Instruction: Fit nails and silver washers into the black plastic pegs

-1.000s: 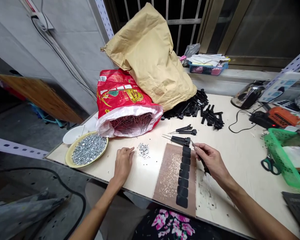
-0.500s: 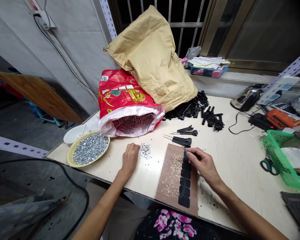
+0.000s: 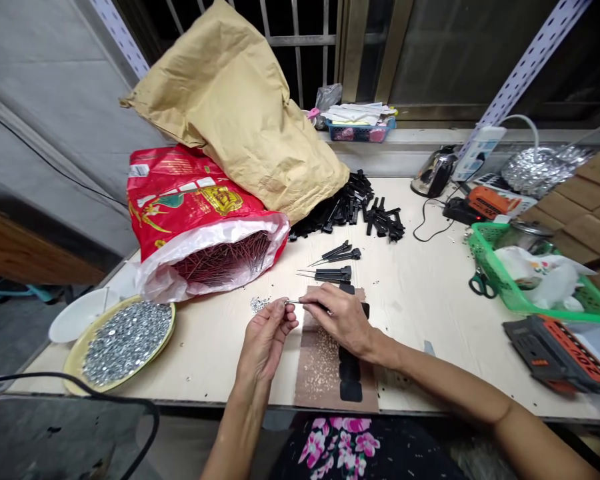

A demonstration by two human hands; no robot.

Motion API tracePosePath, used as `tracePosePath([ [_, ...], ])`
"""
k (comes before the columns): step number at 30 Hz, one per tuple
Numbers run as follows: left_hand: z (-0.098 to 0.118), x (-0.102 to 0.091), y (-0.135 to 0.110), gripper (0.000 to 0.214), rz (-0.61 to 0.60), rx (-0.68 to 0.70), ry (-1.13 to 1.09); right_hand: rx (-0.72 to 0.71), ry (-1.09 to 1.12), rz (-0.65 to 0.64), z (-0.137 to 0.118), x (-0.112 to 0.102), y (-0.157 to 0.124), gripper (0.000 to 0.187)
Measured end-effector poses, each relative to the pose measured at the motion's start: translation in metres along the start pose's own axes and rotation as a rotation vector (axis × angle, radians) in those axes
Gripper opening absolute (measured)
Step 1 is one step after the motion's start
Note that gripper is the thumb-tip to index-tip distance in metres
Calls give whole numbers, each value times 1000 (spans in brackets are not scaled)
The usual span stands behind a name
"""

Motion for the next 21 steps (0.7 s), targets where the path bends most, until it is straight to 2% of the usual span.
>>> tracePosePath([
  [3,-5,8,0,37,-7,4,-2,-26,-82,21,1,-5,-2,23],
  [10,-2,11,1,36,-23,82,92,-124,-333,123,-2,-13,-4,21],
  [16,-1,12,0,37,-69,173,314,-204,-473,197,-3,-13,-8,19],
  [21,3,8,2,39,-102,288,605,-211,-519,294,-7,-15,-9,13],
])
Point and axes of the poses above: each hand's wrist, its own y-axis towards the middle knuckle, its own x-axis out of the palm, z = x × y, the point moved 7 cm from there along y, towards the middle knuckle, and after that the axes turned 15 degrees about x, right-handed, at the moved point
